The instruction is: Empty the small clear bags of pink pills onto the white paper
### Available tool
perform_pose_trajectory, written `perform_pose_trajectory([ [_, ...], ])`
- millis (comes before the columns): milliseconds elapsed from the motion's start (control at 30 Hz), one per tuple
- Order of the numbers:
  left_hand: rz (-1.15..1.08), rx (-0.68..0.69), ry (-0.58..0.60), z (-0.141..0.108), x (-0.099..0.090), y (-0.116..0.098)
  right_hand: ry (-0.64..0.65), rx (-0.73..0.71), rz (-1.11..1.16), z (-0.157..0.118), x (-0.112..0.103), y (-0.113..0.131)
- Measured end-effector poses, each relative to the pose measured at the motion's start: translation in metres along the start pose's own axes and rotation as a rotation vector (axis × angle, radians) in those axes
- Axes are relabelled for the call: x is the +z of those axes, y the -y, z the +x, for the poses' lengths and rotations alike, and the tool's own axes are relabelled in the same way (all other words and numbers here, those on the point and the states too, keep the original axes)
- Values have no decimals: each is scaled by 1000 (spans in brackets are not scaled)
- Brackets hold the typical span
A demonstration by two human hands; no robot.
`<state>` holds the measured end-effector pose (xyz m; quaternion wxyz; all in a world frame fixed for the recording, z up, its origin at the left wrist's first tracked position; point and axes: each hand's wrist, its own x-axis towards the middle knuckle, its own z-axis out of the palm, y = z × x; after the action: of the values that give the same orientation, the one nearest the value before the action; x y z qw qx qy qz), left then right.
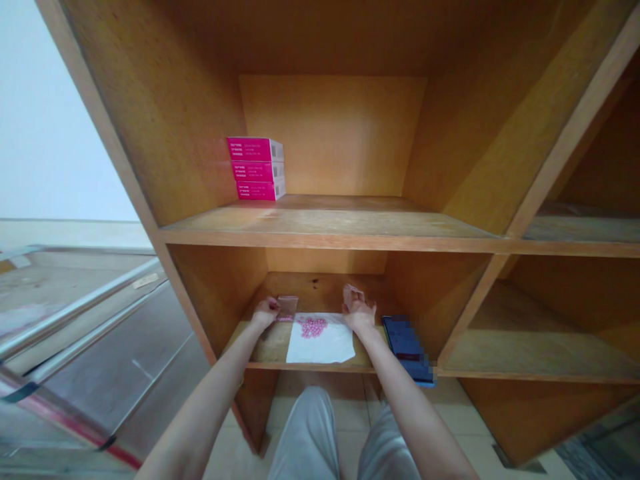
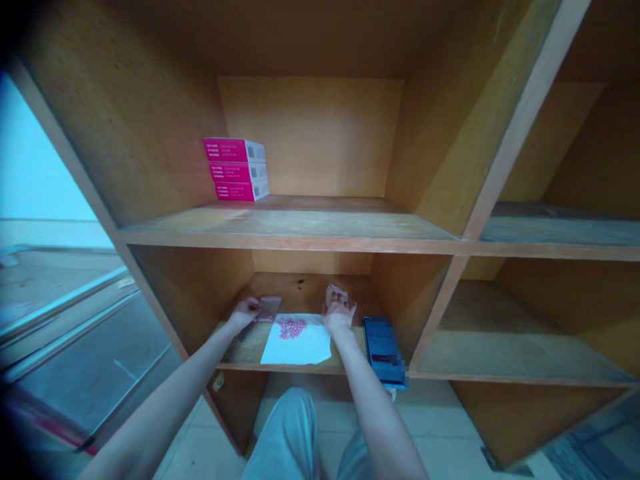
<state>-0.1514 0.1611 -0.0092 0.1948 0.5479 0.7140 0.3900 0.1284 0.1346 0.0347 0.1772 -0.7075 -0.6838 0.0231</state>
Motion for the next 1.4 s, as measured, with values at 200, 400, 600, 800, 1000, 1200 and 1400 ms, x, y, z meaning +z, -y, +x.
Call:
perform_pose_trajectory([
  [200, -31, -5, -11, 0, -1, 2, -19, -15, -24, 0, 1, -2],
  [400, -93, 5, -43, -2, -2, 1, -85, -28, -50, -1, 2, -2],
  [600, -170, 11, -107, -6, -6, -2, -182, 52, 64, 2, -9, -6],
  [800, -292, 105, -216, -28, -5, -32, -551, 13, 627, -6, -29, -5],
  [1000, -797, 58, 267, -80, 8, -93, -598, 31, 1364, -52, -22, 33],
  [1200, -1015, -1, 206, -101, 6, -116, -424, 85, 1578, -89, 2, 53],
  [1400, -1054, 83, 86, -101, -1, -116, -173, 72, 1618, -98, 21, 55],
])
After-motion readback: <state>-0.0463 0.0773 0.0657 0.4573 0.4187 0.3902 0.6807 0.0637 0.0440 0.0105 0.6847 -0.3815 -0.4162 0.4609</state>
